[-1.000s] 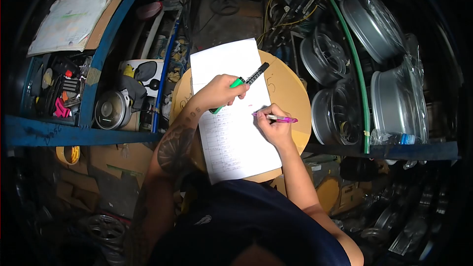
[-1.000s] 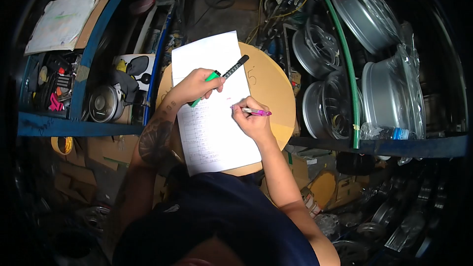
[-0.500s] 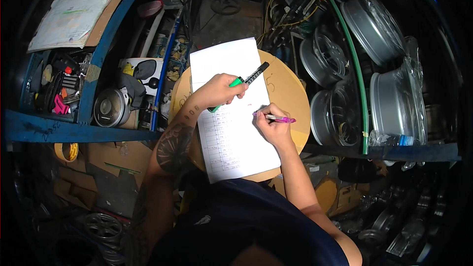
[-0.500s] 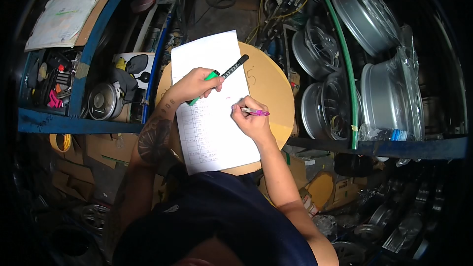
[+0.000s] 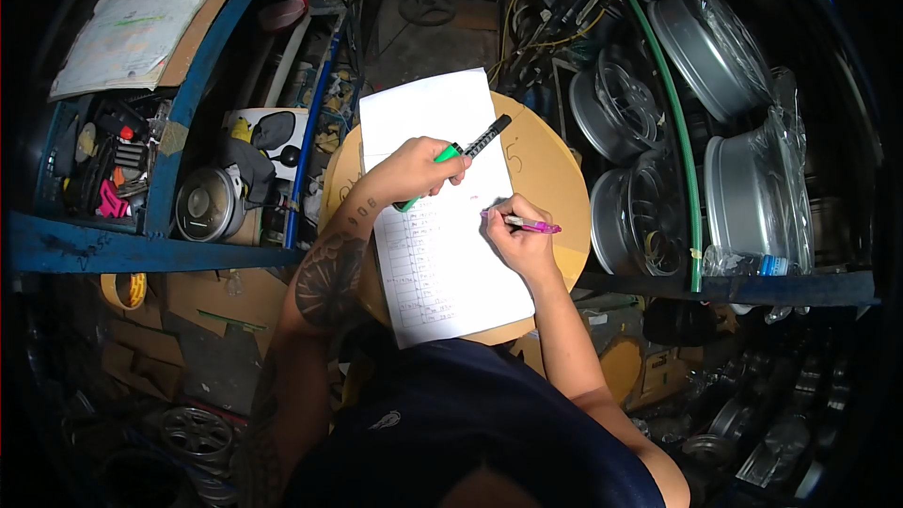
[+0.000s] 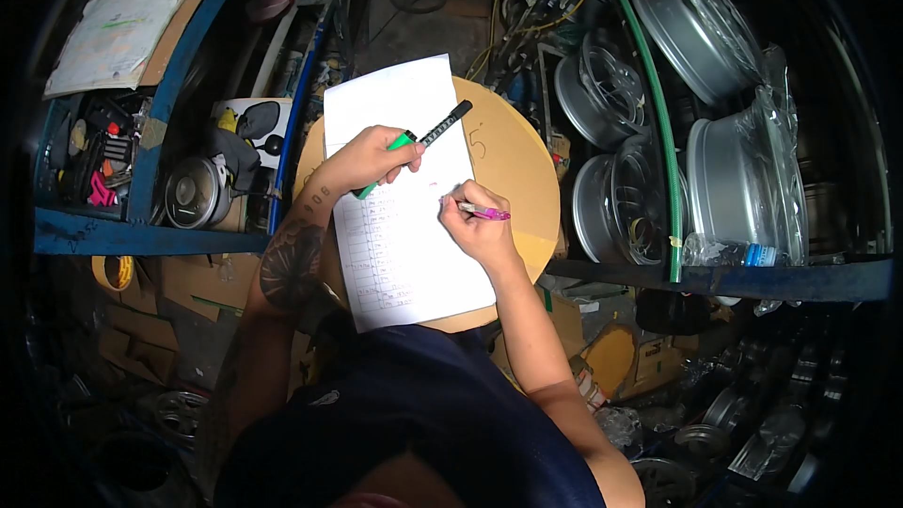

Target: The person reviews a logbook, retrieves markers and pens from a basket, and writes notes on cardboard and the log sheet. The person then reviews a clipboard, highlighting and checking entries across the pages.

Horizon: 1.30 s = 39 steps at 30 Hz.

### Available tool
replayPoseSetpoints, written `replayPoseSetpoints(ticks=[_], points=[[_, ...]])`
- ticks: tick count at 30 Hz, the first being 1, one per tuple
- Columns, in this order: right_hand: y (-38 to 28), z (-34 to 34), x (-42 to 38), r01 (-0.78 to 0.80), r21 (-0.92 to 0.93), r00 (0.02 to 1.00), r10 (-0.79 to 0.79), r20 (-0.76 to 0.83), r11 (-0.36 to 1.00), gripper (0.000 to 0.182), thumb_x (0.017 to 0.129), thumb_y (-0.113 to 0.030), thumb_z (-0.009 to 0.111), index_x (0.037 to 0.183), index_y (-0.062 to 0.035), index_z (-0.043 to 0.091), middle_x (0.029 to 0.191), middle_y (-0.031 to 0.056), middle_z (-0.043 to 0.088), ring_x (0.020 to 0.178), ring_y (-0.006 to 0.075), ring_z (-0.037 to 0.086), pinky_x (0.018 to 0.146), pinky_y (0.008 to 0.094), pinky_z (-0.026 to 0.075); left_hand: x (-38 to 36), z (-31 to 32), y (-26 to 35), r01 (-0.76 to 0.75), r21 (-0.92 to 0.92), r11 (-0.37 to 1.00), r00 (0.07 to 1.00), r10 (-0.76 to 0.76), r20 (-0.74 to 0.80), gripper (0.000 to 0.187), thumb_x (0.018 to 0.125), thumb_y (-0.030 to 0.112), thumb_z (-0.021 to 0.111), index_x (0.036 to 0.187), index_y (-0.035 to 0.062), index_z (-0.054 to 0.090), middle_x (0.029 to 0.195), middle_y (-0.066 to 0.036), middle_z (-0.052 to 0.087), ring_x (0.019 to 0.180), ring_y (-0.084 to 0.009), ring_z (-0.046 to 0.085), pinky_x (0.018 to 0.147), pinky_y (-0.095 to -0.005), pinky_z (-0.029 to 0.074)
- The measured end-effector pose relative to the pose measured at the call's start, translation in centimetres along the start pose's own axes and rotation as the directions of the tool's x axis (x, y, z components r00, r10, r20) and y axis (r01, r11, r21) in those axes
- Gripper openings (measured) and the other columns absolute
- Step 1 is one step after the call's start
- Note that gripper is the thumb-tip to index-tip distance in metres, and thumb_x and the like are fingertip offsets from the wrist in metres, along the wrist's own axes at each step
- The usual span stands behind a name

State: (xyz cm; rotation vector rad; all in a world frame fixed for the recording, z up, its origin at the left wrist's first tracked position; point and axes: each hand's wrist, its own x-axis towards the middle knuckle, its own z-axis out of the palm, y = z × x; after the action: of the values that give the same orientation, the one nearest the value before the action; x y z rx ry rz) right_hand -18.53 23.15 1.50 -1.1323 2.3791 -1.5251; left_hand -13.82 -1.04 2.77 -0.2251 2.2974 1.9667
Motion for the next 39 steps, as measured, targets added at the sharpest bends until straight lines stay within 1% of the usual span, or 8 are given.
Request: replayPoseSetpoints(ticks=[4,13,15,18,21,33,36,39], points=[[0.1,-0.1,0.0,-0.008,0.032,1.000,0.008,0.014,0.999,0.019,0.088,-0.002,0.074,0.077,-0.0023,0.059,0.067,0.0058,0.064,0.056,0.0108,0.056,0.053,0.0280,0.045,0.2,-0.1,-0.4,0.007,0.026,1.000,1.000,-0.007,-0.001,0.035,0.101,0.031,0.065,0.081,0.0031,0.069,0.070,-0.001,0.066,0.054,-0.0088,0.056,0.052,-0.0271,0.045],[0.6,-0.3,-0.3,-0.066,0.057,0.995,0.070,-0.075,0.996,0.015,0.088,-0.003,0.073,0.079,-0.0008,0.062,0.070,0.0046,0.066,0.059,0.0073,0.055,0.055,0.0253,0.044,0.2,-0.3,0.1,0.053,-0.208,0.977,0.978,-0.093,-0.187,0.034,0.102,0.033,0.064,0.084,0.0043,0.068,0.074,-0.001,0.067,0.055,-0.0078,0.055,0.053,-0.0257,0.045],[0.6,-0.2,-0.2,-0.062,0.059,0.995,0.066,-0.069,0.996,0.015,0.088,-0.004,0.073,0.079,-0.0008,0.062,0.069,0.0043,0.065,0.059,0.0075,0.055,0.055,0.0255,0.044,0.2,-0.3,0.3,0.064,-0.186,0.980,0.979,-0.098,-0.178,0.034,0.102,0.033,0.064,0.084,0.0044,0.068,0.076,-0.001,0.067,0.056,-0.0076,0.055,0.053,-0.0255,0.045],[0.4,-0.2,-0.1,-0.042,0.052,0.998,0.044,-0.040,0.998,0.017,0.090,-0.003,0.071,0.077,-0.0017,0.059,0.063,-0.0015,0.054,0.059,0.0062,0.046,0.055,0.0259,0.038,0.1,-0.3,0.3,0.078,-0.146,0.986,0.981,-0.102,-0.167,0.034,0.102,0.034,0.064,0.085,0.0045,0.068,0.076,-0.001,0.067,0.056,-0.0075,0.055,0.053,-0.0254,0.045],[1.2,-0.3,-0.3,-0.090,0.095,0.994,0.096,-0.061,0.991,0.018,0.088,-0.004,0.074,0.077,-0.0016,0.061,0.066,0.0034,0.063,0.058,0.0075,0.053,0.054,0.0263,0.043,0.0,-0.4,0.6,0.090,-0.129,0.988,0.980,-0.111,-0.163,0.035,0.102,0.034,0.064,0.085,0.0046,0.068,0.077,-0.001,0.067,0.056,-0.0075,0.055,0.054,-0.0253,0.045],[0.9,-0.2,-0.2,-0.067,0.063,0.995,0.071,-0.067,0.996,0.018,0.088,-0.005,0.074,0.077,-0.0019,0.060,0.064,0.0044,0.062,0.058,0.0104,0.056,0.055,0.0287,0.045,-0.1,-0.4,0.8,0.093,-0.105,0.990,0.984,-0.108,-0.144,0.034,0.103,0.034,0.064,0.088,0.0039,0.068,0.078,-0.001,0.068,0.058,-0.0072,0.055,0.054,-0.0247,0.045],[1.2,-0.1,-0.2,-0.009,0.045,0.998,0.012,-0.056,0.999,0.016,0.090,-0.003,0.073,0.079,-0.0014,0.062,0.064,0.0001,0.058,0.058,0.0060,0.048,0.054,0.0254,0.039,-0.1,-0.3,0.8,0.096,-0.092,0.991,0.983,-0.109,-0.145,0.034,0.103,0.034,0.064,0.088,0.0038,0.068,0.078,-0.001,0.068,0.058,-0.0071,0.055,0.054,-0.0249,0.045],[1.0,-0.2,-0.2,-0.001,0.015,0.998,0.002,-0.060,1.000,0.017,0.090,-0.003,0.073,0.078,-0.0017,0.061,0.063,0.0003,0.058,0.057,0.0062,0.047,0.053,0.0255,0.039,-0.2,-0.3,0.9,0.095,-0.080,0.992,0.984,-0.106,-0.145,0.034,0.103,0.034,0.064,0.088,0.0039,0.068,0.077,-0.001,0.068,0.058,-0.0069,0.055,0.054,-0.0251,0.046]])
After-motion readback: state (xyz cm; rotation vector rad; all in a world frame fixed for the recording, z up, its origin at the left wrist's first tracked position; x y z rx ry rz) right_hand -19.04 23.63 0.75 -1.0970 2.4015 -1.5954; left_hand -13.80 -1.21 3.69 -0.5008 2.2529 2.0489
